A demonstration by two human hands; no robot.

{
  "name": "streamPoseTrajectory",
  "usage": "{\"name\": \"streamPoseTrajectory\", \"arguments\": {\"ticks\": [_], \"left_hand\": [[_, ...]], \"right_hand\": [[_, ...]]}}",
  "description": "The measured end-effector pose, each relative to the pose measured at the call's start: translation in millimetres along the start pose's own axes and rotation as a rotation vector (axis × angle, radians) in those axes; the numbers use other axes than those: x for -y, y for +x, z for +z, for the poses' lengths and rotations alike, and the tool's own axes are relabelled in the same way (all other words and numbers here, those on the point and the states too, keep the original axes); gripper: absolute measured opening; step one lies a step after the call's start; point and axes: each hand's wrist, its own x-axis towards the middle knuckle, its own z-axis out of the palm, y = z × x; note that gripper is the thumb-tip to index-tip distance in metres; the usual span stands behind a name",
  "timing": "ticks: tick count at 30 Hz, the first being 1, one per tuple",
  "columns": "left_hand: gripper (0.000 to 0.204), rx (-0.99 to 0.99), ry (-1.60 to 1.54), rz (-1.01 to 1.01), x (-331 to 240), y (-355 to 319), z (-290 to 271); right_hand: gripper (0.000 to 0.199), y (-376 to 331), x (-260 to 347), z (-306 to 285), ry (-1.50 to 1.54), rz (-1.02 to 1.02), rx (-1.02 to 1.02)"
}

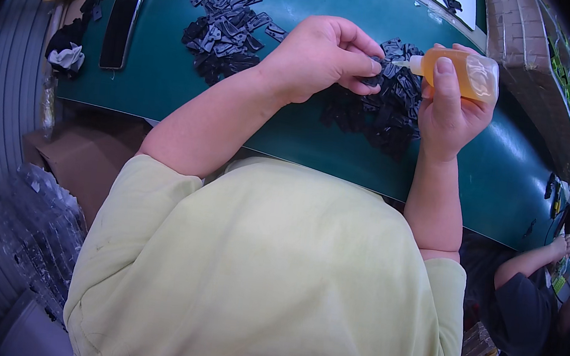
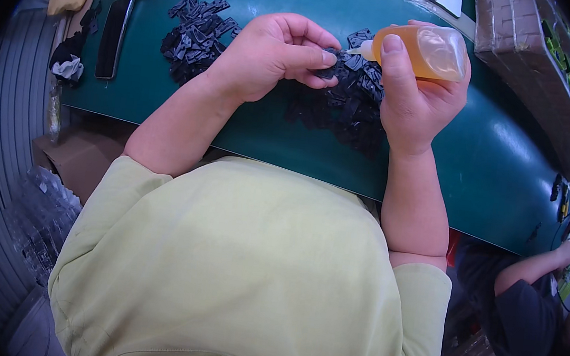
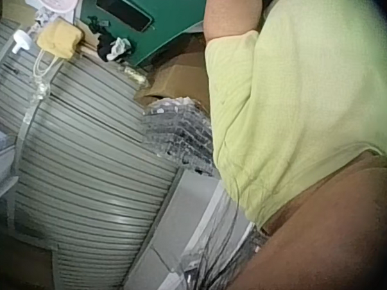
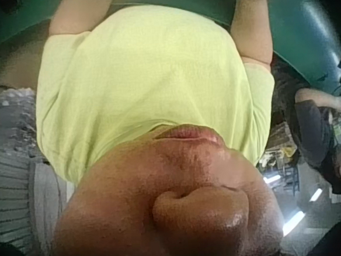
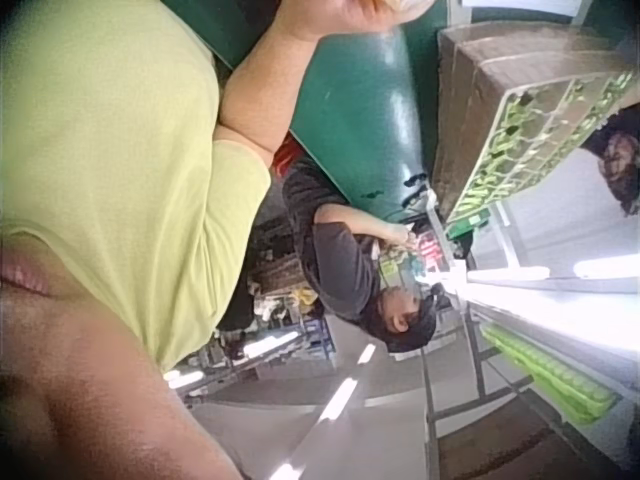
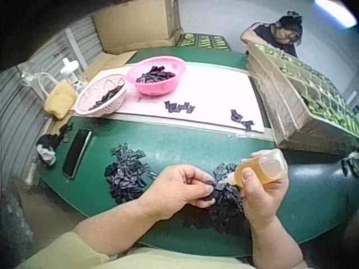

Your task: The person assembles a toy car by applying glue from a glue bottle to small plastic parts.

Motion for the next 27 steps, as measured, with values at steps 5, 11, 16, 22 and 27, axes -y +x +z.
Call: {"name": "streamPoseTrajectory", "arguments": {"ticks": [5,11,16,22,27], "left_hand": [[0.019,-0.029,0.103,0.014,-0.3,-0.4,-1.8],[0.019,-0.054,0.104,0.017,2.1,3.0,-3.5],[0.019,-0.063,0.054,-0.011,2.0,4.3,-3.7],[0.019,-0.06,0.044,-0.01,2.5,5.0,-4.8],[0.018,-0.058,0.031,-0.014,3.4,4.7,-4.9]], "right_hand": [[0.026,1.9,-5.0,-0.9,-0.09,-0.13,-0.024],[0.025,2.8,10.0,-2.2,0.188,0.12,-0.026],[0.025,-4.7,7.7,2.3,0.123,0.147,0.051],[0.027,-6.2,3.2,0.3,0.049,0.109,0.101],[0.028,-7.1,1.0,-2.6,0.01,0.074,0.098]]}}
